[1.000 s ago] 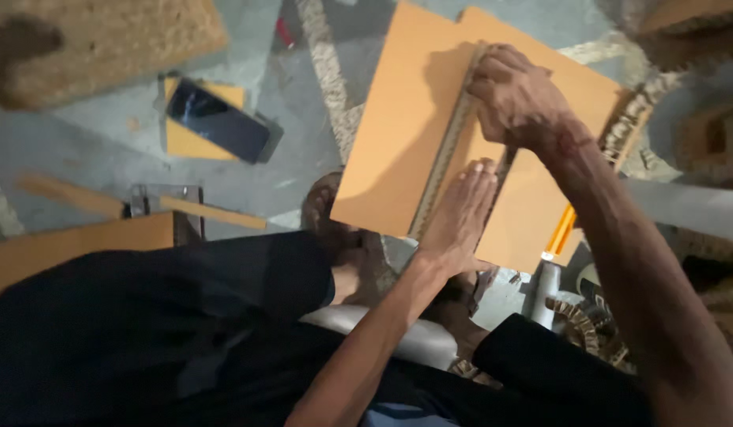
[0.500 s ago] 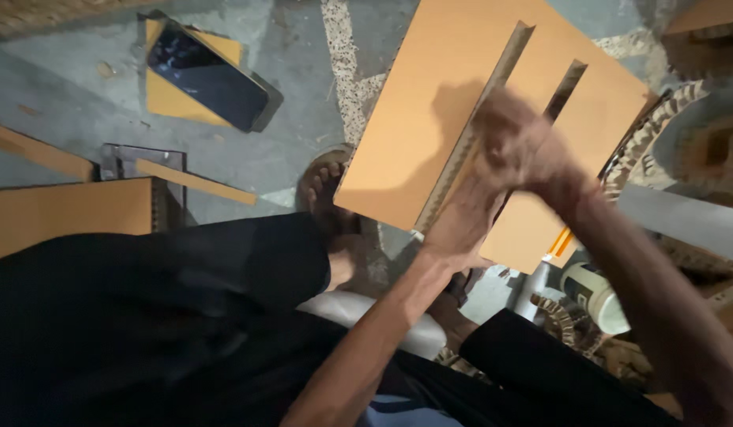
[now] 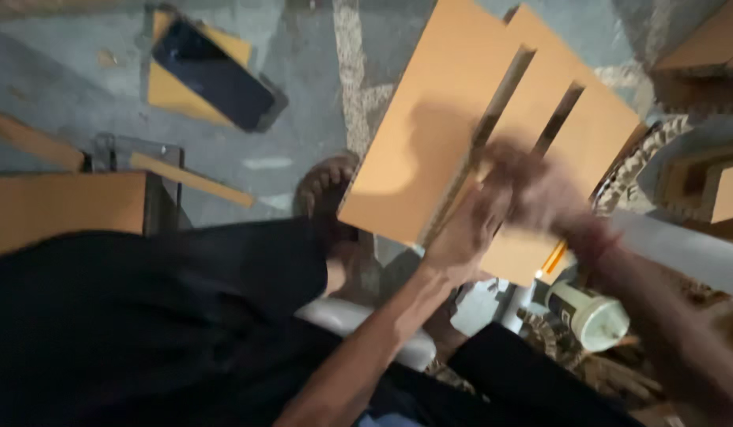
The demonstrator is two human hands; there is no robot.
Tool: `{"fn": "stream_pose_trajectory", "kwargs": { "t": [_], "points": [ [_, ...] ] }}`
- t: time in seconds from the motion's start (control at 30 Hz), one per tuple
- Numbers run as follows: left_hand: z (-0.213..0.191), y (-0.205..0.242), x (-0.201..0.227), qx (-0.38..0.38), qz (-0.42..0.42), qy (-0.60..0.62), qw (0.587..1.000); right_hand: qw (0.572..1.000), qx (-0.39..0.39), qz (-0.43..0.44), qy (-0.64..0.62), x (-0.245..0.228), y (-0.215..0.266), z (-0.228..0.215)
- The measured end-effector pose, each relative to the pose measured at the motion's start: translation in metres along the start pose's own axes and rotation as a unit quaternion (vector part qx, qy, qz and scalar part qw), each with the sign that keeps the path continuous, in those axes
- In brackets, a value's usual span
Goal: The person uses a utility knife and a metal ruler to cut a large piece of cardboard into strips. They score the cardboard along the ruler's edge multiple times and then snap the scored sections apart to create separate pieces.
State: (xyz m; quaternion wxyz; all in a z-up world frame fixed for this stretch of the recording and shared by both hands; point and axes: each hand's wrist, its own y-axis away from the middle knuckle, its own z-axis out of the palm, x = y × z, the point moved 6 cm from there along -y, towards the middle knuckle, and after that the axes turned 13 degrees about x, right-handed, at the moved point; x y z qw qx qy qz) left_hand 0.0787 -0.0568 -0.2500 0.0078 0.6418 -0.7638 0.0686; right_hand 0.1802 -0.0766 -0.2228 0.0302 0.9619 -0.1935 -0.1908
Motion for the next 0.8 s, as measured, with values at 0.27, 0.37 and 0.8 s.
{"fn": "stream_pose_trajectory", "kwargs": {
  "t": [0.27,0.37,0.8],
  "points": [
    [0.026,0.005,0.029,-0.052,0.033,0.057,0.997,0.968,0.035,-0.185,0.166,0.054,-0.029,0.038],
    [0.057,0.011,0.028,-0.168,-0.137,0.352,0.911,0.967,0.109,-0.059,0.222,0.055,-0.007,0.075],
    [0.044,0.01,0.032,-0.007,-0.039,0.004,0.999,0.99,0.13,-0.051,-0.027,0.051,-0.011,0.007]
  ]
}}
